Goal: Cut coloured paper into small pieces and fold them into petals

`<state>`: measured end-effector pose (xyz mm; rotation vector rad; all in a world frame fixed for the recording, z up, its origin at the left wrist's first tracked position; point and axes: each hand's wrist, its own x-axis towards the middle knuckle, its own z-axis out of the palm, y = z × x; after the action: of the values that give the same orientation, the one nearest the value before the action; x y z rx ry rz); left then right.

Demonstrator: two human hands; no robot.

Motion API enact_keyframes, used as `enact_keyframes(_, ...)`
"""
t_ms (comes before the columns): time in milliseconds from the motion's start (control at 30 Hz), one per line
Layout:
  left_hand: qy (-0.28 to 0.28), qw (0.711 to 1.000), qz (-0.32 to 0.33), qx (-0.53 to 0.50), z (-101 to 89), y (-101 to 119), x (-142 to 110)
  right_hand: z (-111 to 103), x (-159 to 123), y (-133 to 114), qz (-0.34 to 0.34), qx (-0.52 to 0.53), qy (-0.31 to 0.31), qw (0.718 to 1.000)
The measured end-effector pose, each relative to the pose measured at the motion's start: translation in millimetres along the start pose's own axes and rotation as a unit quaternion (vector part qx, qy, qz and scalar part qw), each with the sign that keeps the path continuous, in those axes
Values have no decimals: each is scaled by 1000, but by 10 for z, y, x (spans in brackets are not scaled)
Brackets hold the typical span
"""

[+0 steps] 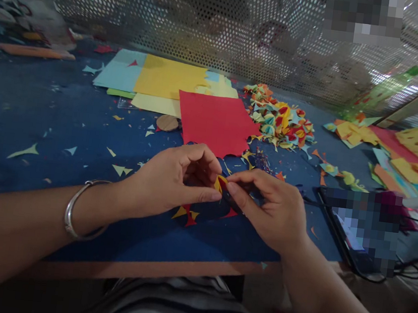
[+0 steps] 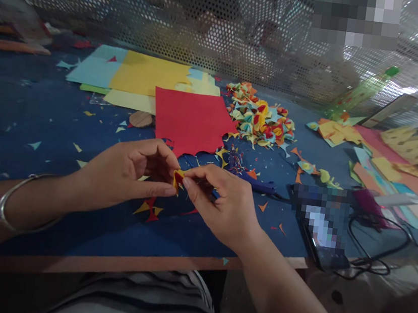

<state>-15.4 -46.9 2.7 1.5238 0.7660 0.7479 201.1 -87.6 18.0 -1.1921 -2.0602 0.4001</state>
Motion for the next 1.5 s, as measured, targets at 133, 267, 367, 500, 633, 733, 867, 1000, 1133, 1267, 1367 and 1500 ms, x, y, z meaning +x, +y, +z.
enact_keyframes(133,-4,1000,8,6,-1,22,-3,-8,3,-1,5,19,-4,1000)
enact_keyframes(267,9,1000,3,6,11,62,3,-5,-12,17,24,39,-10,999)
enact_keyframes(367,23,1000,-9,17,17,55,12,0,-16,26,26,42,-15,999)
enact_keyframes(500,33,998,-12,47,11,25,12,1,-2,20,17,42,-16,999)
enact_keyframes(633,43,995,-12,93,-4,24,-2,-3,1,11,17,52,-24,998)
enact_keyframes(733,45,994,-8,102,-11,34,-1,-4,-2,16,19,51,-25,998)
enact_keyframes(867,38,995,-11,91,-16,43,14,-2,-2,31,25,45,-28,998)
enact_keyframes(1000,25,997,-20,70,-18,53,18,2,-12,39,18,40,-26,999)
enact_keyframes(1133,22,996,-14,81,-23,48,13,20,-20,38,-16,19,-13,1000)
enact_keyframes(1267,42,991,7,126,-23,26,7,52,-32,50,-34,-2,-12,999)
enact_keyframes(1367,48,988,26,147,-10,19,-11,67,-45,53,-42,-21,-14,999)
enact_keyframes(1500,60,977,55,195,12,26,-44,64,-45,29,-42,-46,-16,998)
